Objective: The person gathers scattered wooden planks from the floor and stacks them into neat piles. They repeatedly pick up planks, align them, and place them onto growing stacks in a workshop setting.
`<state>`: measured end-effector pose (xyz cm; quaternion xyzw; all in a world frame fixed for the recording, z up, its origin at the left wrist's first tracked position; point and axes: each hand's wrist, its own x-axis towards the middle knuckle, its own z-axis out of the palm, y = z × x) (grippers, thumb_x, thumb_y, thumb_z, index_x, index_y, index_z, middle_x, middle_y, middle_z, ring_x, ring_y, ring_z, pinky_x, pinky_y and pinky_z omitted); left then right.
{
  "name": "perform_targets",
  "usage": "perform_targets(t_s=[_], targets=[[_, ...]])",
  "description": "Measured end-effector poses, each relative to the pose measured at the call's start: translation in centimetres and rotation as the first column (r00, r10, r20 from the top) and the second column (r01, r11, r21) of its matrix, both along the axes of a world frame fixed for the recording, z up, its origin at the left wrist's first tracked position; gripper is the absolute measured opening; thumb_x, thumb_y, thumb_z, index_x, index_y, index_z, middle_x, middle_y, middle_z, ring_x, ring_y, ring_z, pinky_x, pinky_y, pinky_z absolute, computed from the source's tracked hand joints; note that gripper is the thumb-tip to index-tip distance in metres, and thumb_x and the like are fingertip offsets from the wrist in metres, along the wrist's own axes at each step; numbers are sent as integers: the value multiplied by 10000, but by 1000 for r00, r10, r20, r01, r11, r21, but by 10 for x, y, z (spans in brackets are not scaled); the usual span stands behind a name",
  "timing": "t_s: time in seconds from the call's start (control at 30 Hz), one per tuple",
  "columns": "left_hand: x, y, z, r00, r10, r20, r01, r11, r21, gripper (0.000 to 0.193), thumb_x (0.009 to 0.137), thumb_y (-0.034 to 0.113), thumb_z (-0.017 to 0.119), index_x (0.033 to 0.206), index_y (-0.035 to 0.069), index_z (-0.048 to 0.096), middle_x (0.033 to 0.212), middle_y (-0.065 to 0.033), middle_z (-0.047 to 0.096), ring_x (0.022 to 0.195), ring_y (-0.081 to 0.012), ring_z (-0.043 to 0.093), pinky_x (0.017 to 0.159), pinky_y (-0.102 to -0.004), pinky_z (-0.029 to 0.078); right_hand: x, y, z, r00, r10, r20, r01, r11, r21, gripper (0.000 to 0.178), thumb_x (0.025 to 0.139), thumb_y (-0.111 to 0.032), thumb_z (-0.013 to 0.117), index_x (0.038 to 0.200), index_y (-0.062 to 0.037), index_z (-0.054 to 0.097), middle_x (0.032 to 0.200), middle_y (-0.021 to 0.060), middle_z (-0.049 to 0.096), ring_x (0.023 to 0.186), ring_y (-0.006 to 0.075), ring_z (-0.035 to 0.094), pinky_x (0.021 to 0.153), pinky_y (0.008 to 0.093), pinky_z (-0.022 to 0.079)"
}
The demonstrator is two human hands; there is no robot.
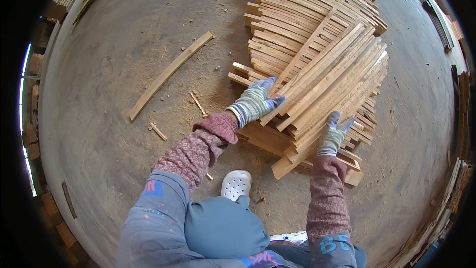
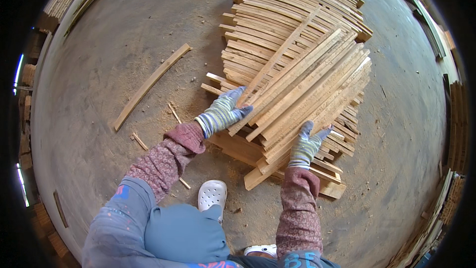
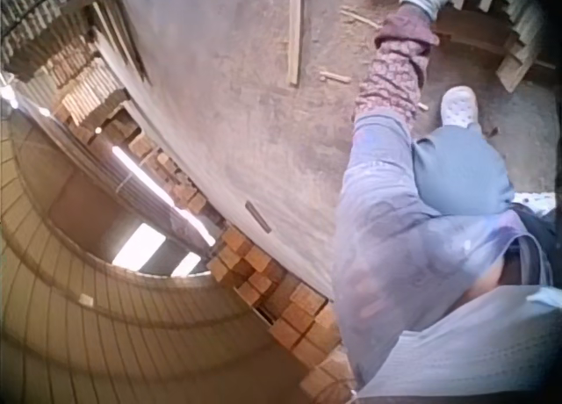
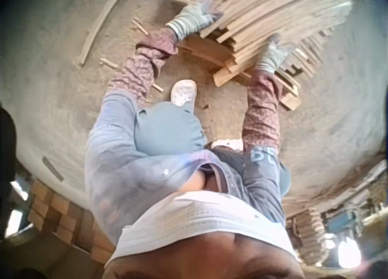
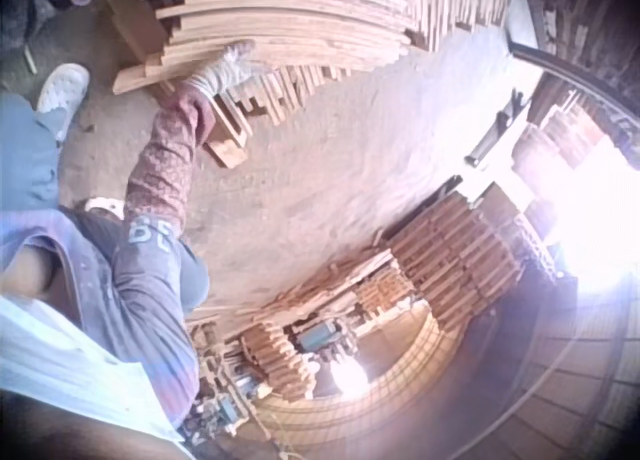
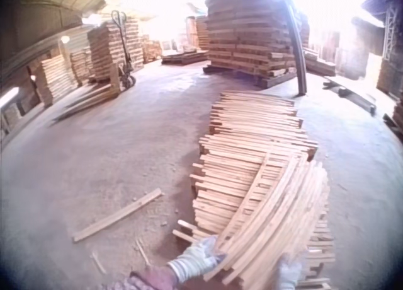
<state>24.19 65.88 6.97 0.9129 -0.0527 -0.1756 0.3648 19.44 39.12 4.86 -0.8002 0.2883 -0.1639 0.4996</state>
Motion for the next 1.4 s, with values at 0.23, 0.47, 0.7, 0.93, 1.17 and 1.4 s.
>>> perform_targets(t_s=[0.23, 0.47, 0.7, 0.93, 1.17, 1.4], targets=[[14, 36, -4, 967, -240, -90, 219, 955, -201, 991, 893, 572, 740, 1582, -15, 337, 1552, -250, 456, 1456, -337, 427, 1211, -394, 337, 13, 30, 27, 962, 131, -238, -160, 982, -106, 1193, 918, -515, 738, 1611, 73, -35, 1631, 339, 253, 1494, 375, 344, 1242, 354, 271], [46, 50, 13, 936, -100, -337, -100, 843, -528, 798, 867, 269, 858, 1526, 46, 466, 1439, -136, 586, 1172, -161, 626, 904, -311, 579, 5, -3, 20, 951, 242, -190, -225, 968, 110, 1345, 803, -596, 831, 1627, 34, -25, 1650, 318, 225, 1508, 365, 319, 1235, 378, 286], [56, 240, -90, 927, 336, 169, -370, 732, 572, 807, 887, 427, 790, 1502, 14, 472, 1469, -229, 546, 1321, -392, 542, 1127, -460, 430, -44, -97, 44, 977, 36, -212, 16, 971, 237, 996, 923, -320, 798, 1636, -15, 171, 1635, 239, 330, 1494, 344, 367, 1190, 391, 390], [62, 359, -132, 928, 231, 291, -367, 689, 625, 526, 964, 279, 684, 1435, 80, 560, 1409, -184, 581, 1268, -364, 574, 1061, -447, 482, -48, -94, 121, 885, 275, -376, -361, 915, -181, 923, 955, -666, 592, 1559, 0, 383, 1557, 262, 455, 1443, 375, 456, 1196, 433, 385], [173, 193, 26, 780, -415, 468, 124, 836, 535, 564, 946, 172, 677, 1476, 51, 525, 1440, -185, 554, 1322, -363, 525, 1130, -439, 424, -23, -39, 196, 838, 498, -222, -529, 646, -550, 882, 844, -330, 726, 1568, 2, 347, 1579, 283, 377, 1493, 445, 324, 1245, 592, 190], [28, -194, 214, 92, -838, 538, 644, 463, 610, 782, 790, 170, 805, 1510, 104, 506, 1504, -148, 520, 1403, -357, 471, 1220, -526, 312, -75, -121, 246, 728, 498, -472, -638, 744, -199, 837, 867, -282, 718, 1538, 29, 326, 1013, 245, 717, 990, 387, 728, 801, 549, 559]])
